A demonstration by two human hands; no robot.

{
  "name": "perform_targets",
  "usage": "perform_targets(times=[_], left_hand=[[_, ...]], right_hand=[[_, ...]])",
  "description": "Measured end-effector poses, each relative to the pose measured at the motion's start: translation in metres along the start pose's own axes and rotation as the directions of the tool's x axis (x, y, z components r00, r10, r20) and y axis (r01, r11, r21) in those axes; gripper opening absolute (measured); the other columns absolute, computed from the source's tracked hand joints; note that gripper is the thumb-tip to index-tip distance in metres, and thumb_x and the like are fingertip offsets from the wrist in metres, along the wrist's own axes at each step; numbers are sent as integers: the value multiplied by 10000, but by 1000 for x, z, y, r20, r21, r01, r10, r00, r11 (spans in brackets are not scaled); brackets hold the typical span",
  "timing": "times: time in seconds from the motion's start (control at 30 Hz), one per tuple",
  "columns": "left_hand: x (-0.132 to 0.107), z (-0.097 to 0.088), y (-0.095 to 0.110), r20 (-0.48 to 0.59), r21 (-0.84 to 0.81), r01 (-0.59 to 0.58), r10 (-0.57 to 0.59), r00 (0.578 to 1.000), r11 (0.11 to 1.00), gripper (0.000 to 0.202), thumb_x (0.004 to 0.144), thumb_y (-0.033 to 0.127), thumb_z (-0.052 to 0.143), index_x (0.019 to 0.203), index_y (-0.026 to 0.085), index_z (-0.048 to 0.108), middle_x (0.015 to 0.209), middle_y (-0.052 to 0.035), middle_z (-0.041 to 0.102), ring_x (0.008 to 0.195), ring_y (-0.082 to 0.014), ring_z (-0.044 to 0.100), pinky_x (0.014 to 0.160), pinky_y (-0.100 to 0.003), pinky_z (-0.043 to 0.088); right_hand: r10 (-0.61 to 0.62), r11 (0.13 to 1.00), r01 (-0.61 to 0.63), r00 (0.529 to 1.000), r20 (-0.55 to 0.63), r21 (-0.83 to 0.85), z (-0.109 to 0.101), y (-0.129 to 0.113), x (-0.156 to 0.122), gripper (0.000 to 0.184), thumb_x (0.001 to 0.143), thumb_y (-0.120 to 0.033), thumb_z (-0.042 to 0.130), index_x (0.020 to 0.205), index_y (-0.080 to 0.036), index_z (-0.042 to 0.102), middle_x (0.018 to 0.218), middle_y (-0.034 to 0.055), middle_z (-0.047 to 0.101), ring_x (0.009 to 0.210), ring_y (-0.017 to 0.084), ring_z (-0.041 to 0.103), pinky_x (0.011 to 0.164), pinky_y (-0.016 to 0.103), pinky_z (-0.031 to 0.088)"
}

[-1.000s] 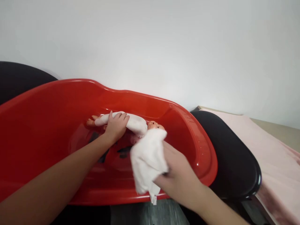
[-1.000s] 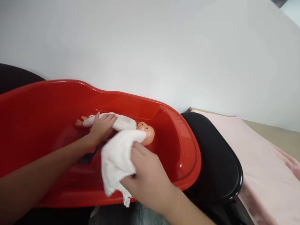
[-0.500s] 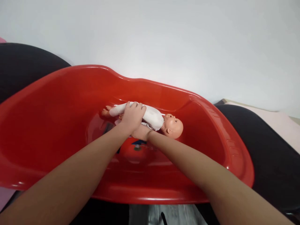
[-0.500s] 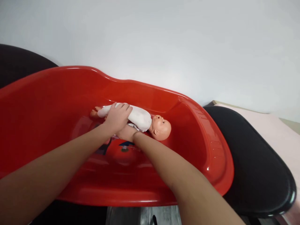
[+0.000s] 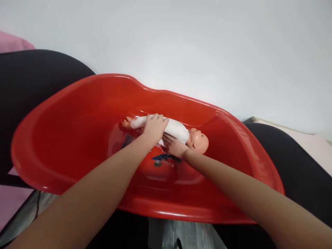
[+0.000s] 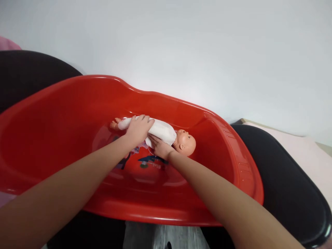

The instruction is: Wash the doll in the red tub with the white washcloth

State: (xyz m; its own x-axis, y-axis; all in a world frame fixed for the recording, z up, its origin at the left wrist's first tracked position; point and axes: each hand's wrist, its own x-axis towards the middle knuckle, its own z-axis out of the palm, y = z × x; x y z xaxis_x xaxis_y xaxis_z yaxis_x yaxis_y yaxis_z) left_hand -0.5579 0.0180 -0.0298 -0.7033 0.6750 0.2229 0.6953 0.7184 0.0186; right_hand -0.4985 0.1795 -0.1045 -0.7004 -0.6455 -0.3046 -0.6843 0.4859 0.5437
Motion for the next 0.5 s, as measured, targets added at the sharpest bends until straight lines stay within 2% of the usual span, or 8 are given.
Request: perform_targets(times=[0.1, 0.2, 0.27, 0.33, 0.4, 0.5], left_hand=[[2, -5, -3, 5, 0, 21, -21, 1000, 1000, 343, 974, 122, 449, 1283, 157, 592, 1261, -141, 652, 1184, -335, 562, 972, -525, 437], [4, -8, -2, -8, -1, 15, -15, 1000, 1000, 342, 955, 143, 500, 1286, 133, 587, 1251, -155, 656, 1175, -347, 573, 973, -529, 440], [5, -10, 0, -13, -6, 9, -10, 1000, 1000, 324, 961, 152, 504, 1271, 124, 595, 1233, -161, 664, 1165, -349, 583, 962, -520, 445], [5, -10, 1, -15, -3, 13, -13, 1000, 1000, 301, 982, 136, 467, 1247, 123, 609, 1206, -157, 676, 1151, -343, 596, 945, -505, 451], [6, -9, 2, -14, 6, 25, -25, 1000, 1000, 297, 999, 119, 431, 1227, 130, 621, 1192, -150, 682, 1146, -337, 601, 934, -492, 451], [8, -6, 3, -6, -18, 31, -31, 1000, 999, 313, 1008, 101, 396, 1223, 126, 623, 1192, -157, 679, 1151, -347, 593, 926, -503, 446]], right_hand=[[-48, 988, 43, 998, -28, -149, 15, 3, -33, 468, 926, -250, 542, 1310, -19, 676, 1488, 198, 545, 1512, 362, 301, 1296, 491, 151], [-60, 980, 48, 996, -59, -193, 29, 5, -58, 438, 832, -147, 575, 1233, -93, 741, 1435, 147, 609, 1498, 330, 347, 1299, 468, 160], [-55, 983, 32, 991, -125, -179, 32, 4, -61, 438, 839, -104, 547, 1232, -89, 739, 1399, 150, 637, 1469, 315, 411, 1301, 472, 170], [-73, 993, 51, 973, -217, -105, 28, 2, -49, 428, 888, -100, 515, 1263, -23, 705, 1393, 197, 630, 1441, 319, 453, 1298, 480, 198], [-78, 996, 88, 957, -281, 24, 20, -2, -24, 426, 925, -88, 482, 1290, 39, 661, 1380, 237, 625, 1419, 321, 477, 1281, 478, 236], [3, 964, 74, 958, -288, 256, 8, -2, 21, 421, 938, -32, 418, 1285, 31, 649, 1314, 208, 673, 1357, 311, 525, 1232, 488, 296]])
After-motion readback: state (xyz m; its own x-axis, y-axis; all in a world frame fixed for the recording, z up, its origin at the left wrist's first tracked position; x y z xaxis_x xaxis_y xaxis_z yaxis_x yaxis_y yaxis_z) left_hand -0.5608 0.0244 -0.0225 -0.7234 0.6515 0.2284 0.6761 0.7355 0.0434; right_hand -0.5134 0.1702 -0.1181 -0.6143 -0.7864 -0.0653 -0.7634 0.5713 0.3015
